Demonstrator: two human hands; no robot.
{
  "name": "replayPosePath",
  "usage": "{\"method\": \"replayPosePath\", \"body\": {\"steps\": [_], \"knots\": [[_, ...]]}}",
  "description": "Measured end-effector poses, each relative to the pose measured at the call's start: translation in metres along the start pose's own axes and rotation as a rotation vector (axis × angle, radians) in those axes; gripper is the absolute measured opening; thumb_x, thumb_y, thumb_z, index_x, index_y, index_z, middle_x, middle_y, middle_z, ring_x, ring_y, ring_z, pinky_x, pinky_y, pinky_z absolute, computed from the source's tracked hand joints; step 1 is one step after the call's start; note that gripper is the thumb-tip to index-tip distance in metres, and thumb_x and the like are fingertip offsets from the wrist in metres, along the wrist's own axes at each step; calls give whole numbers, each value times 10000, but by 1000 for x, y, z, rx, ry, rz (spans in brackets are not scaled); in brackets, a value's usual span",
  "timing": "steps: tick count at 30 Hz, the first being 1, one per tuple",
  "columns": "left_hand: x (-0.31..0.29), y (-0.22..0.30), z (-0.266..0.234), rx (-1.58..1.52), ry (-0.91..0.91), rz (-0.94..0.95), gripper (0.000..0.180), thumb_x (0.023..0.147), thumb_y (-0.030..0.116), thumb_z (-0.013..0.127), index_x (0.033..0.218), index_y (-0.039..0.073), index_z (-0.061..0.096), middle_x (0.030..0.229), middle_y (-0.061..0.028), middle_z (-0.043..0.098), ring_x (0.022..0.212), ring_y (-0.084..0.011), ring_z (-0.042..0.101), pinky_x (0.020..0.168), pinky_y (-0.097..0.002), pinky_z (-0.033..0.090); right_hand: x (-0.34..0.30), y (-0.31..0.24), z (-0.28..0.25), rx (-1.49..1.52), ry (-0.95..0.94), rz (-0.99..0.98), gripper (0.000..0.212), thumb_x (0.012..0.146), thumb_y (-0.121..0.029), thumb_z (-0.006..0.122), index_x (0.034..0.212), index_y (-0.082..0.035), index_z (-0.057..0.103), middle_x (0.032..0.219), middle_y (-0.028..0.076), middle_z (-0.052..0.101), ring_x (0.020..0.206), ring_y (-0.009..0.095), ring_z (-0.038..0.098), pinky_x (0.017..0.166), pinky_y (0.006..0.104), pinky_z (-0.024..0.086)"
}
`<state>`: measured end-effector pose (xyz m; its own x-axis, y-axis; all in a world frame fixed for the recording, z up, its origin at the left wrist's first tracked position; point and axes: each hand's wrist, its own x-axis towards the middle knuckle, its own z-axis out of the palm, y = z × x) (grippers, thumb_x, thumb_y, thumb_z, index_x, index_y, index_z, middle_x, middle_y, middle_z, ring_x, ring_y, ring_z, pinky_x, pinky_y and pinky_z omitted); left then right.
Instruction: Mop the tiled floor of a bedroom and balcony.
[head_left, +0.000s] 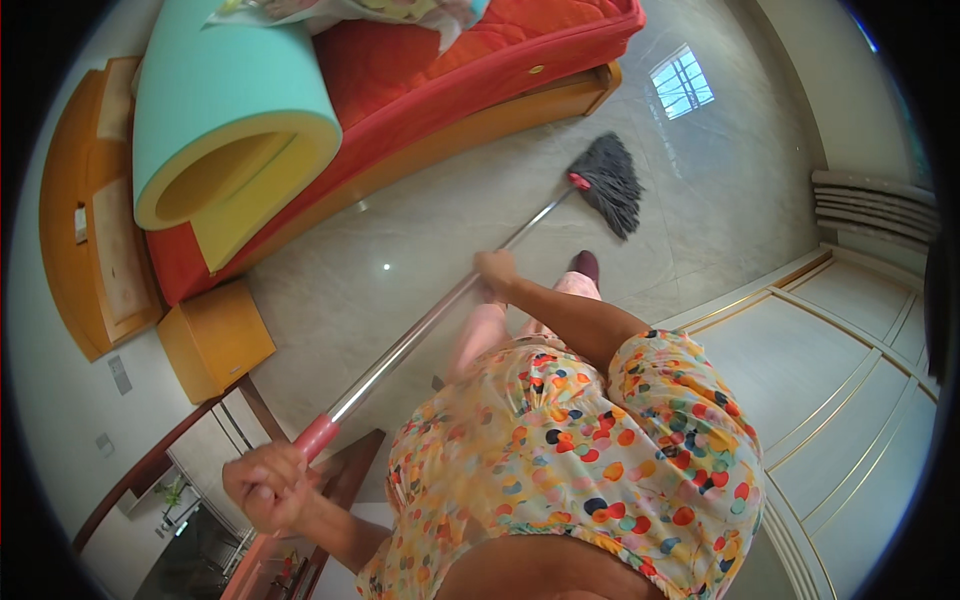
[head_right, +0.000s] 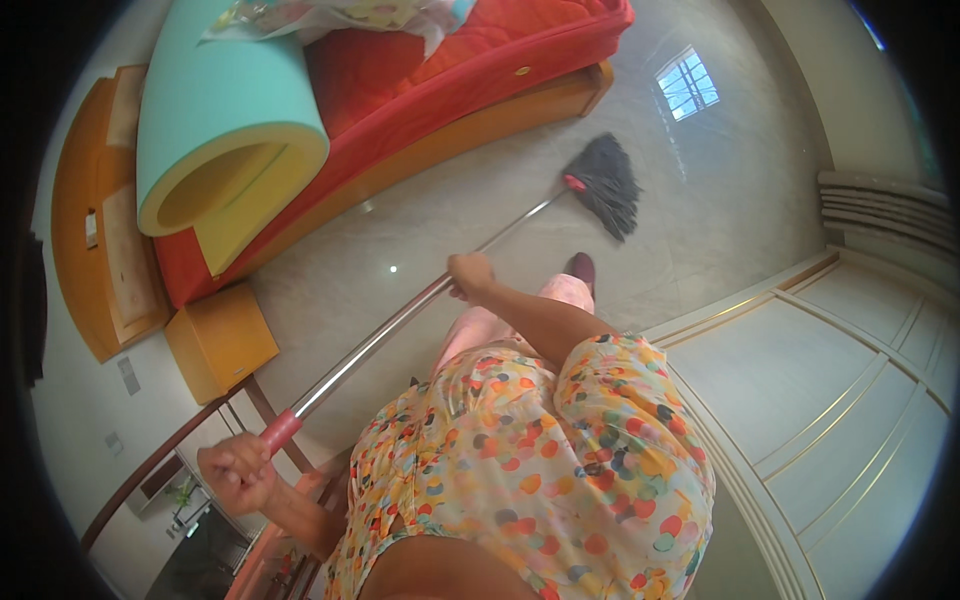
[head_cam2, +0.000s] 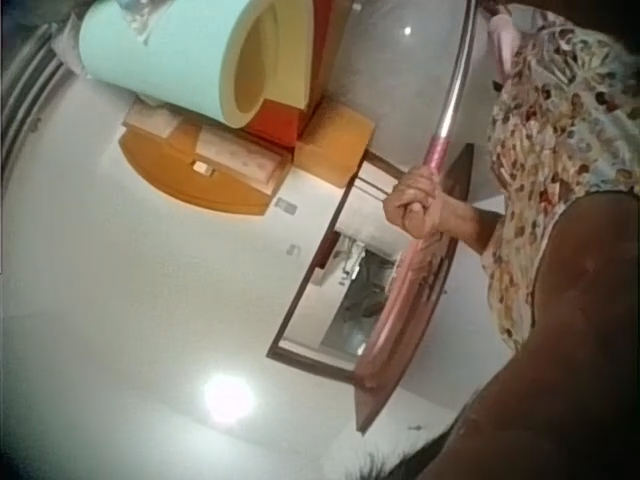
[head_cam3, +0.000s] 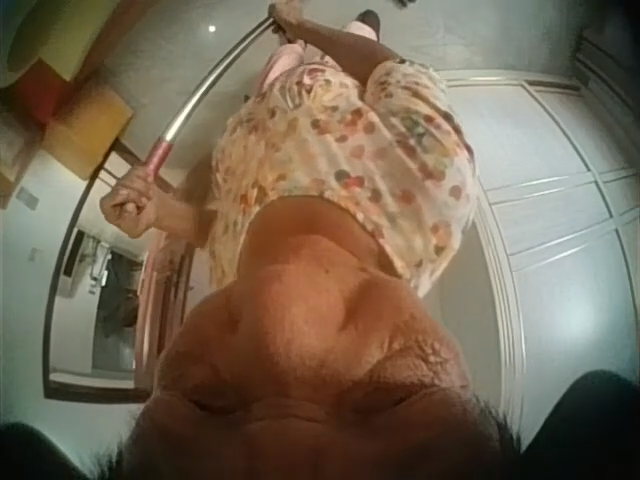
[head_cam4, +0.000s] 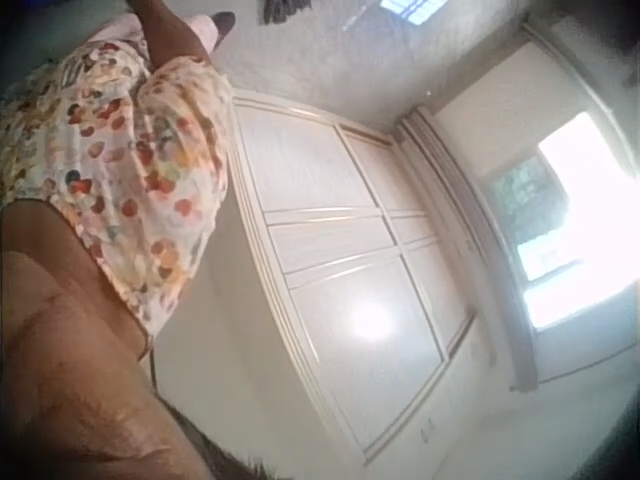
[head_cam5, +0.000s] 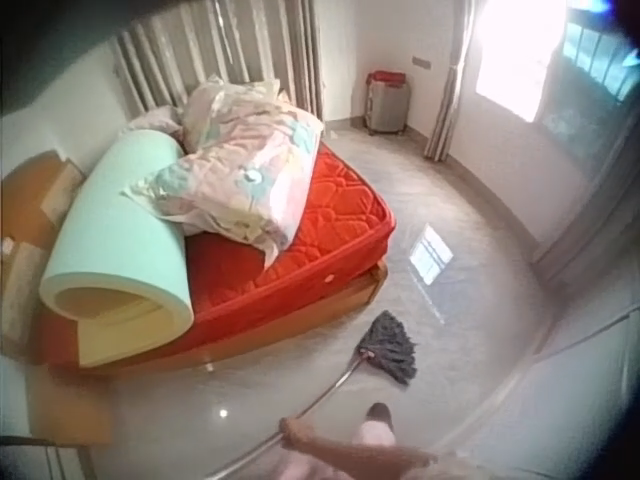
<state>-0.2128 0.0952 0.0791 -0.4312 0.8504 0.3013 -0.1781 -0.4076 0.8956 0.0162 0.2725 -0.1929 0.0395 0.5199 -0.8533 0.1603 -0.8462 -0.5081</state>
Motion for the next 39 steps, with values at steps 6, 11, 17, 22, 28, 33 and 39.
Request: {"method": "replayPosePath", "body": {"steps": [6, 11, 17, 22, 28, 33, 39], "knots": [[-60, 40, -14, 230, 310, 65, 103, 670, 70, 382, 739, -1, 408, 413, -9, 315, 322, -97, 271, 389, -248, 312, 6, 29, 44, -595, -486, -385, 160, 660, -103, 457, 616, 46, 498, 547, 135, 502, 426, 220, 529, 329, 308, 397], [-59, 88, -17, 209, 464, 131, 136, 677, 76, 390, 775, -13, 421, 441, 12, 322, 350, -84, 279, 426, -228, 299, -63, -1, 102, -338, -412, 237, 143, 670, -108, 476, 647, 29, 510, 538, 121, 490, 438, 215, 523, 371, 318, 423], [19, 159, 70, 247, 560, 305, 135, 678, 73, 386, 746, -31, 438, 444, -21, 339, 356, -114, 308, 409, -269, 323, -140, -36, 142, -352, -810, 357, 116, 646, -114, 485, 606, -6, 471, 484, 89, 456, 339, 177, 449, 290, 275, 315], [57, 153, 123, 221, 595, 442, 142, 680, 70, 382, 722, -46, 452, 447, -48, 353, 361, -140, 332, 395, -304, 343, -150, -33, 154, -197, -716, 375, 84, 614, -82, 494, 574, -17, 459, 477, 88, 453, 334, 166, 438, 284, 267, 282], [24, 116, 101, 78, 614, 593, 160, 682, 67, 378, 693, -64, 469, 450, -80, 370, 367, -171, 362, 378, -345, 367, -115, -17, 127, 3, -534, 327, 91, 584, -44, 494, 529, -14, 427, 468, 98, 448, 315, 164, 415, 277, 267, 254], [19, 75, 37, 49, -151, 317, 141, 654, 56, 370, 687, -55, 450, 432, -49, 359, 356, -141, 344, 381, -302, 341, -57, -23, 85, 135, -382, 162, 86, 583, -41, 513, 539, -24, 441, 478, 81, 450, 342, 151, 406, 290, 269, 274], [23, 33, 18, 161, 10, 256, 181, 611, 38, 332, 755, -42, 406, 403, -32, 368, 298, -119, 331, 316, -267, 325, -20, -32, 36, -235, -271, -337, 63, 610, -77, 529, 606, -25, 493, 492, 59, 424, 406, 154, 442, 335, 281, 327]]}}
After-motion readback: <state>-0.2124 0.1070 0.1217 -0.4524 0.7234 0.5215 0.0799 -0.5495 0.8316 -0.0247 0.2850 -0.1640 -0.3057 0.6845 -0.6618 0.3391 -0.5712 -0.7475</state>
